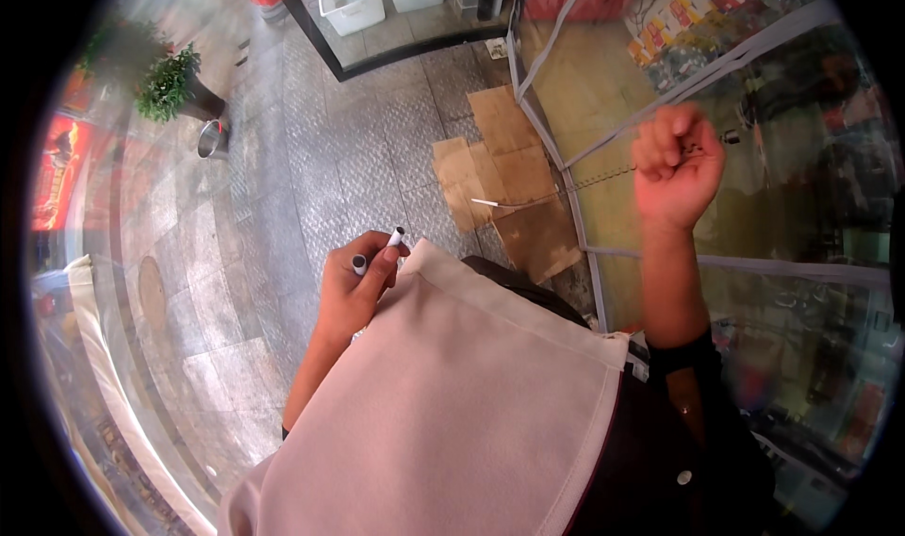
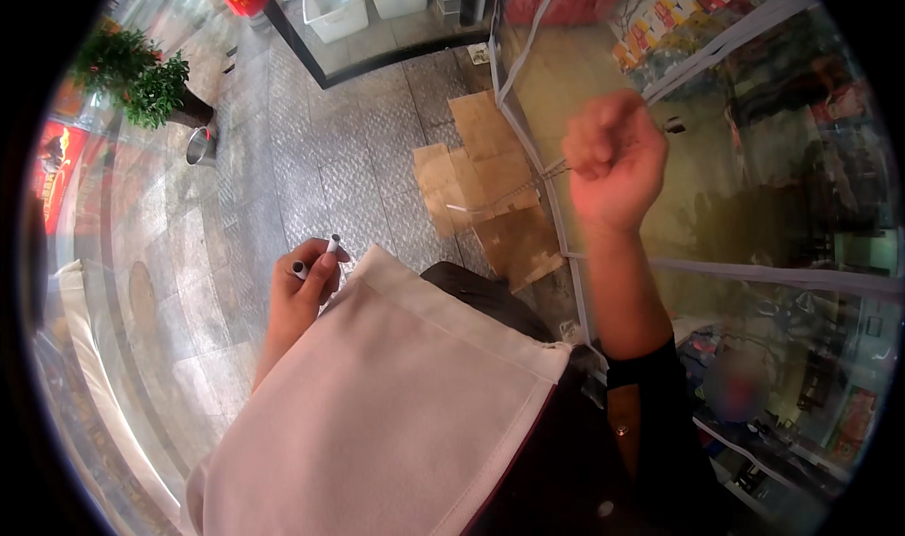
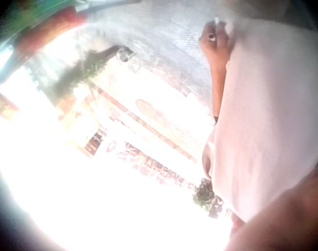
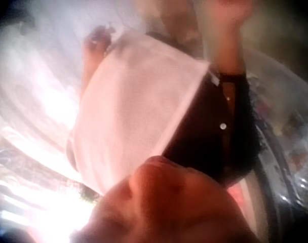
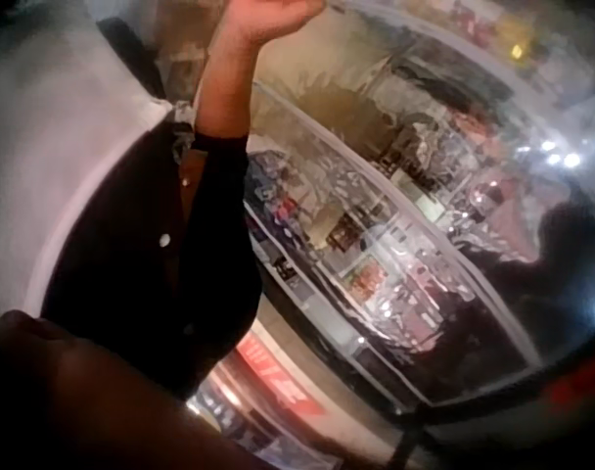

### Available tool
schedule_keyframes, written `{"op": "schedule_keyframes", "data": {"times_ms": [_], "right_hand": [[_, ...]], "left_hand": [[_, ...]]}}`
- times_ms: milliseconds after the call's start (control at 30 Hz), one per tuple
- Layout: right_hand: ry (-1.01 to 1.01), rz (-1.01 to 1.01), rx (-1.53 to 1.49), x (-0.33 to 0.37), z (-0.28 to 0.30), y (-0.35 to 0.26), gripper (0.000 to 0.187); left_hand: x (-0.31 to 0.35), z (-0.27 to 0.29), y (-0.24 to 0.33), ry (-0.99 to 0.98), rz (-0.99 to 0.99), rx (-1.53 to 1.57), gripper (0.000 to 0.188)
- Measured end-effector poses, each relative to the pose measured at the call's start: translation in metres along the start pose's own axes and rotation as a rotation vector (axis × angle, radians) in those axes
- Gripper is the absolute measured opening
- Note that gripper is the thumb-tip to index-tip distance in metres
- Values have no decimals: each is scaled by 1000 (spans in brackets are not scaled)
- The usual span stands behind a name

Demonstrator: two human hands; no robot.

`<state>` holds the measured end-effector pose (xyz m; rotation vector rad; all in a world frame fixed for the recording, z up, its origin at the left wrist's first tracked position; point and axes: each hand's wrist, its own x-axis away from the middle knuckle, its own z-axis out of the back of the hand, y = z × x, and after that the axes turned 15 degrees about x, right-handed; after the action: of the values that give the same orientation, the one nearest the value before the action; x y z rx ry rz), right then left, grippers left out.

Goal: The person assembles white tubular poles by inserting smaller sections into larger ones. They handle the poles with both hands, aligning the ends and pushing them together to form longer rods.

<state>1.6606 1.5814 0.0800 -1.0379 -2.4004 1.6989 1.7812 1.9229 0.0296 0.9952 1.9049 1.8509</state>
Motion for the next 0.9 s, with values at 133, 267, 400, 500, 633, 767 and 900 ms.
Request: {"op": "schedule_keyframes", "data": {"times_ms": [133, 267, 400, 500, 633, 767, 900], "right_hand": [[-1, 9, -69, -3, 3, -6, 30], [-30, 31, -26, 2, -4, -2, 30], [-189, -113, 31, 14, -16, 11, 32], [-292, -57, 299, 27, -38, 24, 32], [-209, -51, 120, 22, -42, 33, 34], [-87, -92, -42, 5, -43, 27, 34], [-65, 0, -137, -10, -39, 15, 30]], "left_hand": [[-1, -1, -2, 53, 18, -1, 24], [-1, 6, -6, 7, -59, 20, 18], [-6, 7, -5, -55, -259, -156, 8], [-8, 4, -3, -28, -320, -234, 12], [-14, 0, 1, 49, -323, -210, 5], [-20, 1, -1, -8, -310, -286, 19], [-31, 3, -26, 54, -308, -252, 20]]}}
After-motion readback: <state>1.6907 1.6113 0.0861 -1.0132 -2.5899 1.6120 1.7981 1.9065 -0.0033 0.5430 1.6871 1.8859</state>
